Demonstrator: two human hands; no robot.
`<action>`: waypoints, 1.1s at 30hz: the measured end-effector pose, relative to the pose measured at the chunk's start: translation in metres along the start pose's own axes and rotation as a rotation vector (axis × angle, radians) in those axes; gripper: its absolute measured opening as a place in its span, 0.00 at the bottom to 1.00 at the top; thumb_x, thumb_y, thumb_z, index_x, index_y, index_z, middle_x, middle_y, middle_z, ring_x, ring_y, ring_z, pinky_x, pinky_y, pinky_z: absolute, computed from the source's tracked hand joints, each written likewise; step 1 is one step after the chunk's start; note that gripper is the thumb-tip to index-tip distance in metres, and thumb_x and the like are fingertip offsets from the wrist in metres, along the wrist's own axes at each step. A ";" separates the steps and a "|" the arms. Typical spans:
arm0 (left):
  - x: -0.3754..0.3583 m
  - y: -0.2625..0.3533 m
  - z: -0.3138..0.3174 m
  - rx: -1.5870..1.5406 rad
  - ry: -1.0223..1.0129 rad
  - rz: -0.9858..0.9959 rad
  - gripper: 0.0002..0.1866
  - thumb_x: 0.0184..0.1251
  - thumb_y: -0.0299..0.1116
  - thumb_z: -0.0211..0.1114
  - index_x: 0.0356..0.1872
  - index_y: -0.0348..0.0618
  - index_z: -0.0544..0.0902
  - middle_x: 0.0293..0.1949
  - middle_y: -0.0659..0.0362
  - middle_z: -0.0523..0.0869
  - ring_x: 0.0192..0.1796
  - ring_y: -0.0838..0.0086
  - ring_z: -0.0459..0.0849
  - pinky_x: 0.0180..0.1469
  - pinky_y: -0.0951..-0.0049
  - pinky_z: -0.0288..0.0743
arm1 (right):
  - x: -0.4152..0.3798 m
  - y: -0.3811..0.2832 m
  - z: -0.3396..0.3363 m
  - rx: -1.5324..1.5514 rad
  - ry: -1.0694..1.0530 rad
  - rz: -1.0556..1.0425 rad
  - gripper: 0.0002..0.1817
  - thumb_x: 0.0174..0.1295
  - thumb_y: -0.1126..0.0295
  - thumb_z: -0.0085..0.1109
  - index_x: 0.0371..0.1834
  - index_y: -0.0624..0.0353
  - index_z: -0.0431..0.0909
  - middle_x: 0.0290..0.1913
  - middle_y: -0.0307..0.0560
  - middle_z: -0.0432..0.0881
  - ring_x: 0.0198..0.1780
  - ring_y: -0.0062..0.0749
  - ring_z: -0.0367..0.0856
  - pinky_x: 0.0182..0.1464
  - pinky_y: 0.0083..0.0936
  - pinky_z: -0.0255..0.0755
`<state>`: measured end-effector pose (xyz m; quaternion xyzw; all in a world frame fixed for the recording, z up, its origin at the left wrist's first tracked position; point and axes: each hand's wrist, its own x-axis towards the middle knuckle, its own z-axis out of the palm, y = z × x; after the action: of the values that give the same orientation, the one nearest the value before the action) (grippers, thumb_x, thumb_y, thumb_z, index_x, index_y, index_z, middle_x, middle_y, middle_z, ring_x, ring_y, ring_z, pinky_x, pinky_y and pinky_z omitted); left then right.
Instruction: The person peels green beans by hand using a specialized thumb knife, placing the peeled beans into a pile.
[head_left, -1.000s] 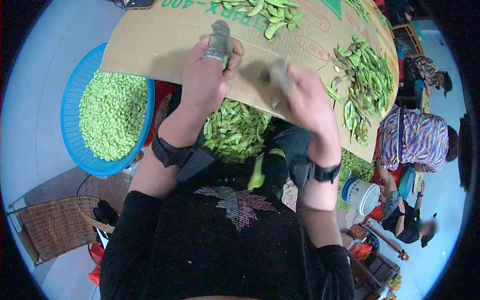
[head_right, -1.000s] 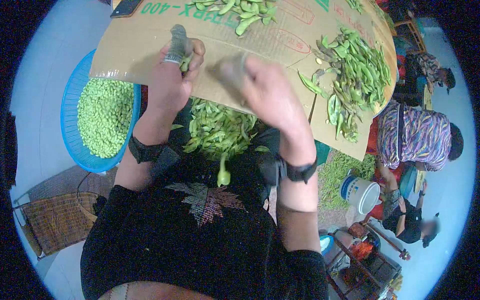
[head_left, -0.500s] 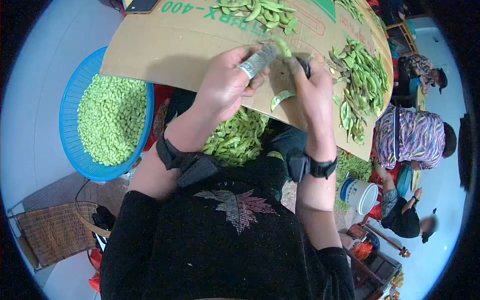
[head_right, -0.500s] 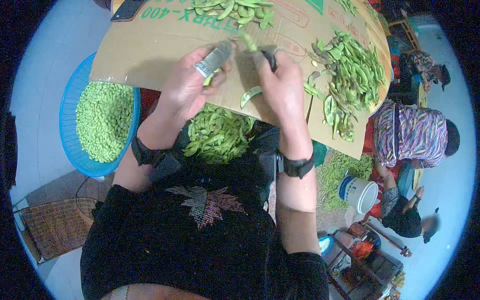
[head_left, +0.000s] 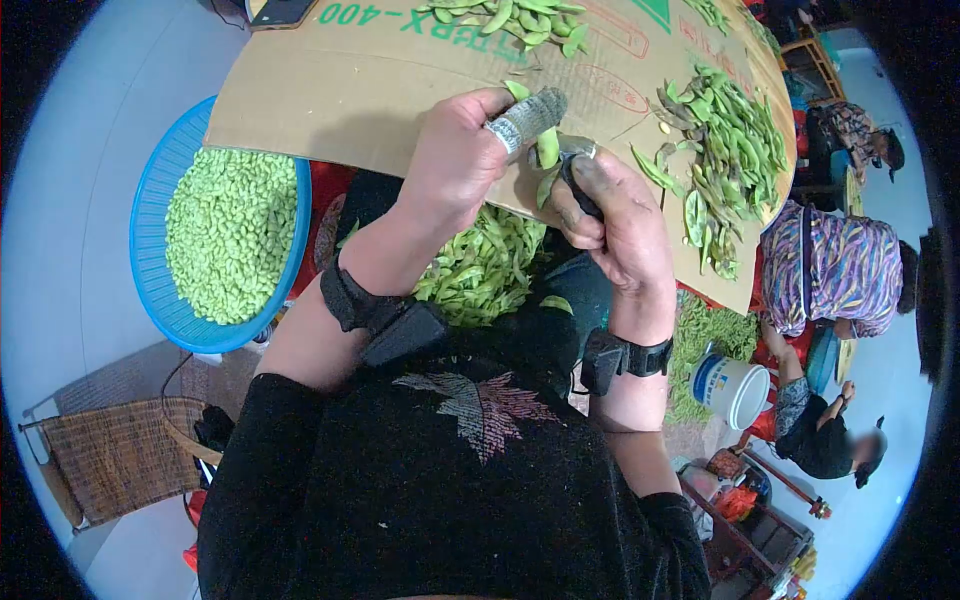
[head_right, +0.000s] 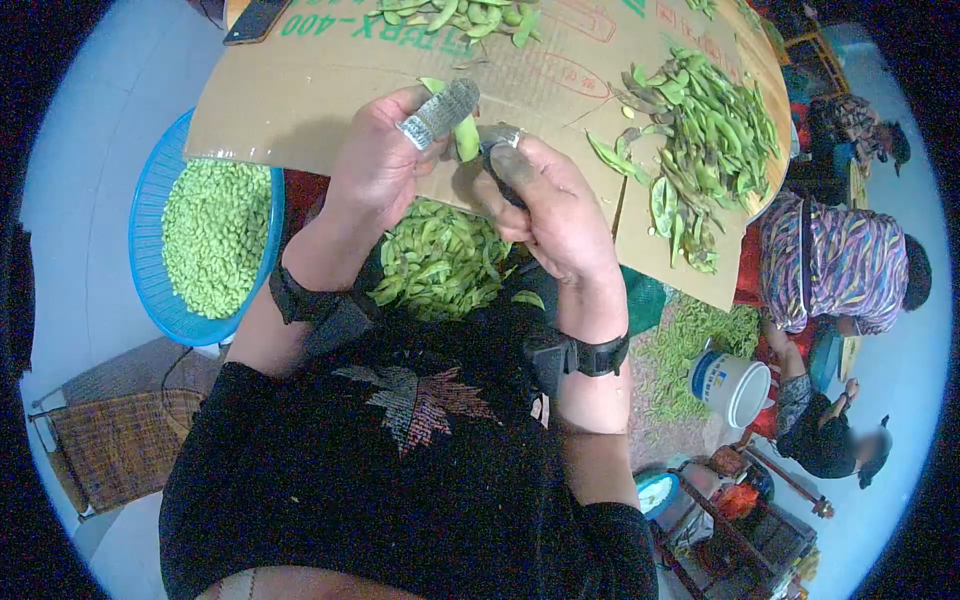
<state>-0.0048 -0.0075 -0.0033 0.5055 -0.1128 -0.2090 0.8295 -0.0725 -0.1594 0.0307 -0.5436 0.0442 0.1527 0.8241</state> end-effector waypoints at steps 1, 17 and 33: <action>-0.001 0.000 0.004 0.053 0.020 0.032 0.07 0.62 0.27 0.57 0.39 0.39 0.79 0.26 0.68 0.76 0.22 0.89 0.65 0.23 0.88 0.55 | 0.000 0.000 0.001 -0.001 0.005 0.007 0.14 0.70 0.66 0.39 0.47 0.63 0.71 0.19 0.30 0.63 0.16 0.10 0.52 0.17 0.09 0.46; 0.007 -0.018 0.009 0.079 0.018 0.137 0.09 0.57 0.24 0.63 0.40 0.38 0.76 0.31 0.66 0.77 0.31 0.88 0.73 0.33 0.85 0.68 | 0.009 0.020 0.000 -0.952 0.456 -0.323 0.07 0.63 0.74 0.50 0.32 0.66 0.74 0.21 0.40 0.75 0.21 0.22 0.70 0.26 0.20 0.66; 0.011 -0.015 -0.008 -0.006 -0.204 0.059 0.25 0.59 0.18 0.54 0.60 0.35 0.68 0.44 0.61 0.80 0.42 0.83 0.77 0.44 0.84 0.71 | 0.021 0.001 -0.034 -0.676 0.691 -0.359 0.12 0.67 0.67 0.46 0.48 0.60 0.74 0.21 0.31 0.67 0.17 0.09 0.57 0.17 0.07 0.46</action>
<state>0.0045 -0.0119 -0.0204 0.4756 -0.2109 -0.2353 0.8210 -0.0500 -0.1856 0.0117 -0.7975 0.1679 -0.1737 0.5528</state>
